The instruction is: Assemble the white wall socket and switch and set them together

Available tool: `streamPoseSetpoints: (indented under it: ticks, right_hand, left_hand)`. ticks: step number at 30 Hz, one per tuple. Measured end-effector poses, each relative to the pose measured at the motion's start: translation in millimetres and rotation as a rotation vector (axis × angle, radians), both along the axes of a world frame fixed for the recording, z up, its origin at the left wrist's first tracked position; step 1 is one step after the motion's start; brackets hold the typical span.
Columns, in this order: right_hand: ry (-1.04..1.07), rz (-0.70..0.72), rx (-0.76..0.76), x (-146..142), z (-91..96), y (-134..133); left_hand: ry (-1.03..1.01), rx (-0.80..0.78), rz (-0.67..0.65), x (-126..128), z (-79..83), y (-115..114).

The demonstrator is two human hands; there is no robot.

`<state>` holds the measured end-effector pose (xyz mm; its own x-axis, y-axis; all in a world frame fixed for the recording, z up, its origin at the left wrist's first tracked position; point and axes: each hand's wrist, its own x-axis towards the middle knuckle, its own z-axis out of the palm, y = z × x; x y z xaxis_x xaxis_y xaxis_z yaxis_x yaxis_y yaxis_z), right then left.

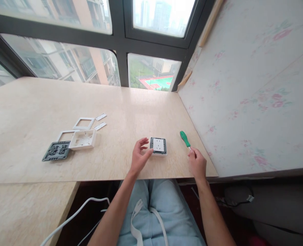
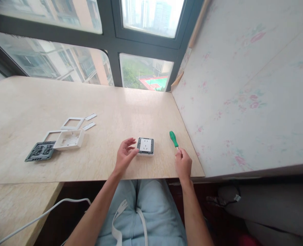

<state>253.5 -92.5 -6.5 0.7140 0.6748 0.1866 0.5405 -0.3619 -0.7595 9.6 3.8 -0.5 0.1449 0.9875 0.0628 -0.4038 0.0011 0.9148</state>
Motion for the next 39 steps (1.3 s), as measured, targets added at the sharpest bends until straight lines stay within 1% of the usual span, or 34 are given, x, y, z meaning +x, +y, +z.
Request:
streamPoseSetpoints:
  ticks: [2, 4, 9, 11, 15, 17, 22, 25, 28, 31, 33, 36, 39]
  right_hand:
    - [-0.059, 0.012, -0.008, 2.4, -4.4, 0.9]
    - [-0.101, 0.034, 0.008, 4.6, -9.3, 2.3]
    - [-0.203, 0.092, 0.041, 7.4, -16.3, 4.0]
    - [-0.248, 0.114, 0.045, 7.6, -16.8, 3.3]
    - [-0.324, 0.151, 0.088, 9.5, -19.9, 0.4]
    - [-0.364, 0.158, 0.112, 12.0, -23.5, -0.8]
    - [-0.466, 0.214, 0.124, 19.8, -32.7, -1.1]
    - [-0.5, 0.246, 0.13, 22.4, -34.3, -0.9]
    - [-0.494, 0.246, 0.139, 23.2, -33.6, -1.6]
    - [-0.487, 0.228, 0.152, 23.3, -32.0, -3.0]
    - [-0.519, 0.22, 0.172, 22.7, -29.2, -3.6]
    - [-0.589, 0.242, 0.213, 19.1, -19.0, -2.5]
    - [-0.581, 0.284, 0.233, 10.5, -1.0, 4.0]
  left_hand:
    - [0.138, 0.101, -0.038, 0.9, -2.4, -0.9]
    - [0.206, 0.155, -0.098, -0.8, -3.4, 1.6]
    - [0.243, 0.167, -0.255, -6.5, 2.0, 20.2]
    - [0.275, 0.162, -0.294, -6.2, 5.4, 27.9]
    - [0.273, 0.129, -0.302, -3.9, 6.1, 35.4]
    - [0.308, 0.169, -0.278, -3.7, 2.1, 35.3]
    - [0.606, 0.392, -0.258, -6.1, -9.3, 32.7]
    - [0.741, 0.461, -0.276, -7.5, -10.9, 32.0]
    - [0.804, 0.472, -0.288, -8.1, -10.8, 31.9]
    - [0.825, 0.467, -0.3, -8.3, -11.9, 32.0]
    - [0.832, 0.463, -0.308, -8.1, -12.9, 32.1]
    - [0.832, 0.467, -0.323, -7.6, -13.6, 32.2]
    - [0.825, 0.475, -0.329, -7.1, -12.8, 32.2]
